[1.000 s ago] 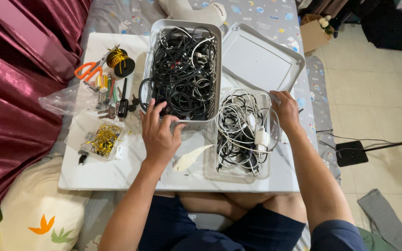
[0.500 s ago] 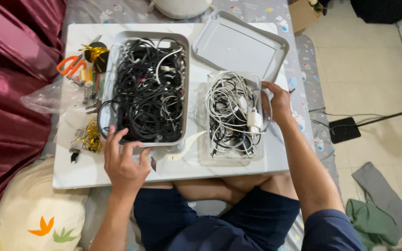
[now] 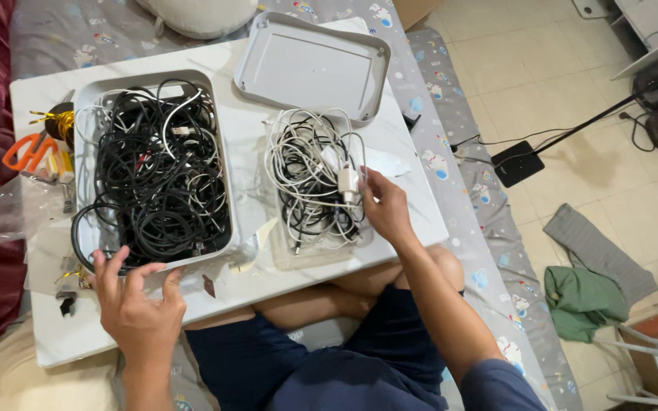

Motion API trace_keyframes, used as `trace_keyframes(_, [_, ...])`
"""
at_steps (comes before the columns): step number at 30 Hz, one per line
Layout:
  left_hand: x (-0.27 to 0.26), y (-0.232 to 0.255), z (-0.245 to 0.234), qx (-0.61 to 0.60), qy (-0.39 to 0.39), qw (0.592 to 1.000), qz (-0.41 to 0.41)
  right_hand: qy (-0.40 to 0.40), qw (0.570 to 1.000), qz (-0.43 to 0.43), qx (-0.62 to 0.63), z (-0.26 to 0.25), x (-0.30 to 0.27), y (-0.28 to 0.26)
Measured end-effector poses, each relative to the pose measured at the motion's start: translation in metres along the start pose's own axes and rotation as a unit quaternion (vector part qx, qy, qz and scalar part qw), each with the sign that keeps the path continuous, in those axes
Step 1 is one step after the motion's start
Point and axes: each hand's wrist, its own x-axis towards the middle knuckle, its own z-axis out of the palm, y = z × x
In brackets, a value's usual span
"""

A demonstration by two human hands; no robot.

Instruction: The person organizes various electronic cables, power adapters, and small components by sorting them between different plastic storage bins and containers.

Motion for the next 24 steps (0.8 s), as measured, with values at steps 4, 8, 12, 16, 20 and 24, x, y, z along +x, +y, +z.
trace_keyframes(4, [-0.003,-0.001,-0.003,0.02,-0.002,1.0,0.0,-0.021,1.0,-0.01,-0.007,0.007,-0.016,-0.017])
trace_keyframes(8, [-0.006,0.012,-0.004,-0.008,0.015,1.0,0.005,-0.048,0.998,-0.031,-0.037,0.009,-0.022,-0.027])
trace_keyframes(12, [-0.059,0.034,0.021,-0.074,0.133,0.988,0.011,-0.072,0.997,-0.031,-0.021,0.005,-0.033,-0.031])
trace_keyframes(16, [-0.105,0.066,0.063,-0.427,-0.14,0.863,-0.231,-0.091,0.996,0.013,0.001,0.005,-0.046,-0.034])
trace_keyframes(20, [-0.091,0.083,0.078,-0.513,-0.226,0.792,-0.241,-0.126,0.99,0.068,0.012,0.007,-0.056,-0.023])
trace_keyframes(24, [-0.067,0.114,0.075,-0.554,-0.185,0.794,-0.17,-0.154,0.968,0.093,0.174,0.012,-0.047,0.008])
